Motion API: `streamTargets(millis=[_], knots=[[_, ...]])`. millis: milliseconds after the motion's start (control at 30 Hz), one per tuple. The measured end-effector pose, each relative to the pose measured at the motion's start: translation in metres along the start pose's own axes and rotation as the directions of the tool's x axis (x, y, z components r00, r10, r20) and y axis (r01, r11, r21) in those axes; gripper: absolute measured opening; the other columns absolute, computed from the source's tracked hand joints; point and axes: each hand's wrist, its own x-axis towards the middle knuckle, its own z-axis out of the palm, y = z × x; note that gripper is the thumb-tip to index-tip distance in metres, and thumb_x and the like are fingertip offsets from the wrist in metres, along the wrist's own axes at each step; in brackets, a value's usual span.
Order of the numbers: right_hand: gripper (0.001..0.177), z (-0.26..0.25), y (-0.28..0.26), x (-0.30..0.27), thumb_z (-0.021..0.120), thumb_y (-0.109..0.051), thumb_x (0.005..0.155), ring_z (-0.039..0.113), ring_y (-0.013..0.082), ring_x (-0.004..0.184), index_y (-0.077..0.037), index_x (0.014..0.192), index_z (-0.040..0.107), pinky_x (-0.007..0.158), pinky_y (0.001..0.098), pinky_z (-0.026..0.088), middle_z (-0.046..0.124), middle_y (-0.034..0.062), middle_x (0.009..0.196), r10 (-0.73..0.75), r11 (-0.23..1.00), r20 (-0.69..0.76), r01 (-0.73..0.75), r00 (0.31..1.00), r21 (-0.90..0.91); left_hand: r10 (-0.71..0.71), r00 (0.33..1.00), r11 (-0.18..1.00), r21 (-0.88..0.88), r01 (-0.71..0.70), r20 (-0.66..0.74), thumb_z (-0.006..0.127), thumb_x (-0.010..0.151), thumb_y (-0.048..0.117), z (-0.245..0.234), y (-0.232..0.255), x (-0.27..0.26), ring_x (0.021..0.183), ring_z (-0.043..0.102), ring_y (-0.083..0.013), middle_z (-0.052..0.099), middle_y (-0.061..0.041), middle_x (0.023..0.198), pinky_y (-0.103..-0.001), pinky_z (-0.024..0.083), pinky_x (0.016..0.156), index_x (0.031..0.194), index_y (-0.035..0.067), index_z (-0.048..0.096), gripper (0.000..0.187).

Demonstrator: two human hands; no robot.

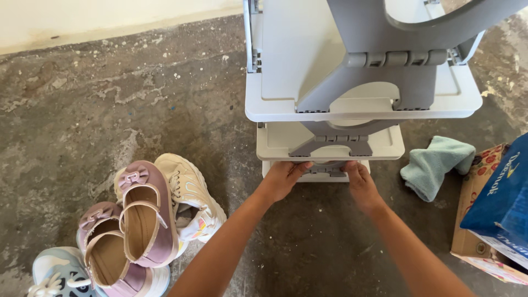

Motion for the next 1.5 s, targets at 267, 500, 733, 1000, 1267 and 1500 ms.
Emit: streamTargets(millis=[267, 500, 733, 1000, 1267, 1500], knots=[[0.065, -0.001, -0.047, -0.011, 0.043, -0.059, 0.102, 0.054, 0.0150, 0.115, 0.000, 0.123, 0.062, 0.106, 0.0328, 0.038, 0.065, 0.0037, 0.117, 0.090, 0.995, 0.044, -0.088, 0.995, -0.039, 0.030, 0.999, 0.999, -0.009, -0.031, -0.034, 0.056, 0.105, 0.040, 0.004, -0.009, 0.004, 0.073, 0.050, -0.0207, 0.063, -0.014, 0.079, -0.038, 0.049, 0.070, 0.104, -0.005, 0.064, 0.045], [0.065, -0.009, 0.008, -0.002, 0.045, -0.061, 0.105, 0.049, 0.0144, 0.109, 0.002, 0.113, 0.060, 0.104, 0.0331, 0.036, 0.060, 0.0038, 0.110, 0.069, 0.997, 0.023, -0.070, 0.997, 0.032, -0.153, 0.988, 0.980, 0.127, 0.152, 0.000, 0.056, 0.103, 0.047, 0.004, -0.007, 0.000, 0.070, 0.055, -0.0293, 0.064, -0.019, 0.075, -0.041, 0.050, 0.072, 0.088, -0.008, 0.065, 0.058], [0.060, 0.004, -0.072, -0.021, 0.050, -0.055, 0.098, 0.051, 0.0150, 0.128, -0.006, 0.132, 0.061, 0.111, 0.0334, 0.034, 0.065, 0.0034, 0.130, 0.111, 0.991, 0.119, -0.119, 0.987, 0.068, -0.051, 0.999, 0.997, -0.058, 0.052, 0.015, 0.057, 0.099, 0.024, -0.007, -0.048, -0.003, 0.106, 0.065, -0.0227, 0.073, -0.013, 0.116, -0.034, 0.049, 0.094, 0.124, 0.000, 0.066, 0.036], [0.059, 0.002, -0.156, -0.045, 0.037, -0.054, 0.104, 0.059, 0.0242, 0.120, -0.008, 0.134, 0.058, 0.101, 0.0413, 0.042, 0.066, 0.0080, 0.127, 0.202, 0.855, -0.123, -0.114, 0.972, 0.505, -0.449, 0.893, 0.514, -0.814, 0.270, 0.012, 0.051, 0.101, 0.034, -0.089, 0.020, -0.009, 0.109, 0.069, -0.0188, 0.074, -0.009, 0.116, -0.039, 0.053, 0.099, 0.123, 0.003, 0.065, 0.041], [0.036, -0.034, -0.124, 0.001, 0.046, -0.040, 0.112, 0.066, 0.0254, 0.096, -0.006, 0.111, 0.058, 0.084, 0.0413, 0.049, 0.067, 0.0098, 0.102, 0.283, 0.907, -0.285, -0.159, 0.916, 0.391, -0.497, 0.866, 0.565, -0.780, 0.268, -0.062, 0.074, 0.090, 0.016, -0.050, 0.016, -0.013, 0.095, 0.069, -0.0170, 0.073, -0.005, 0.105, -0.035, 0.058, 0.090, 0.121, 0.005, 0.062, 0.034], [0.036, -0.088, -0.143, 0.070, 0.045, -0.042, 0.109, 0.065, 0.0199, 0.092, -0.011, 0.111, 0.064, 0.082, 0.0369, 0.050, 0.069, 0.0034, 0.101, 0.295, 0.943, -0.249, -0.238, 0.923, 0.232, -0.447, 0.894, 0.539, -0.810, 0.231, -0.043, 0.072, 0.090, 0.016, 0.023, 0.053, -0.027, 0.099, 0.068, -0.0149, 0.073, -0.003, 0.109, -0.033, 0.054, 0.090, 0.130, 0.007, 0.056, 0.044]])
